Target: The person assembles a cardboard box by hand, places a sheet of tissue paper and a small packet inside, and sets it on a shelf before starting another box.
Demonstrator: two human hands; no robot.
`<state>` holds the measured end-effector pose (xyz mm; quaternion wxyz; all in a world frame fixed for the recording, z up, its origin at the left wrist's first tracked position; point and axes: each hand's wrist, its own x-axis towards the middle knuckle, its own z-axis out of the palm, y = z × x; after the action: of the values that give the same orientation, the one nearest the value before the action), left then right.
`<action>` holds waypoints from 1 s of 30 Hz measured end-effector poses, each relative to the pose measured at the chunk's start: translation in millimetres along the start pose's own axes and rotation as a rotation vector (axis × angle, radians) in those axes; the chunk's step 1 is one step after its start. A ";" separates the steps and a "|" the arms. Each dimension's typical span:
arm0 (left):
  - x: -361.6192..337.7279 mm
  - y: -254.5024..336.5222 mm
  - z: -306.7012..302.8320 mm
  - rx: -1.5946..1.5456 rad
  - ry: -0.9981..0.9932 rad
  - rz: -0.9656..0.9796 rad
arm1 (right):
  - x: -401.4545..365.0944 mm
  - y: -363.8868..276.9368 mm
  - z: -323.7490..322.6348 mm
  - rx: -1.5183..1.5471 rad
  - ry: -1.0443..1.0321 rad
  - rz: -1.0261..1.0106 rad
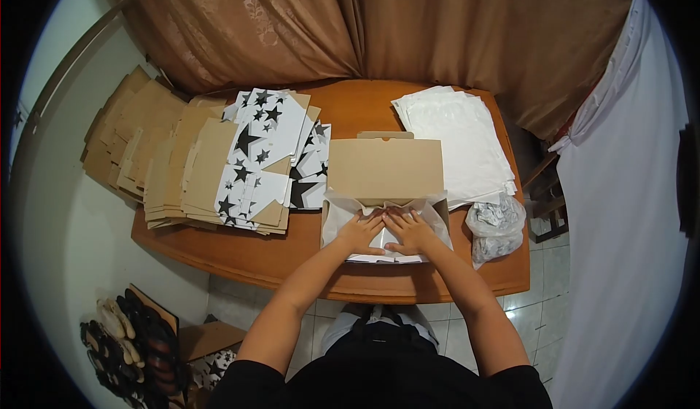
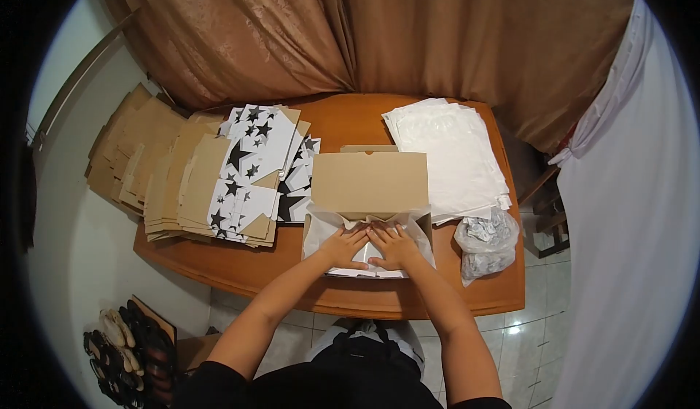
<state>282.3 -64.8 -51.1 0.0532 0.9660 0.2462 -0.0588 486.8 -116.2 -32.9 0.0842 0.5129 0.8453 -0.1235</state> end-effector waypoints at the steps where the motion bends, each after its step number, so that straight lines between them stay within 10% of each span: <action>1: 1.1 -0.2 3.2 -0.031 -0.029 -0.008 | 2.7 2.0 3.6 -0.003 -0.020 -0.007; 15: 20.6 9.1 -8.0 -0.142 -0.385 -0.174 | 13.2 15.8 -13.5 -0.023 -0.424 0.118; 30: -9.5 -9.3 6.0 0.626 -0.831 -0.367 | 23.0 42.5 78.7 -0.835 -0.766 0.416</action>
<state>269.0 -62.0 -56.3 -0.1550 0.7725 0.3395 -0.5138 515.1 -101.2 -119.5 0.5995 0.5099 0.6138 0.0620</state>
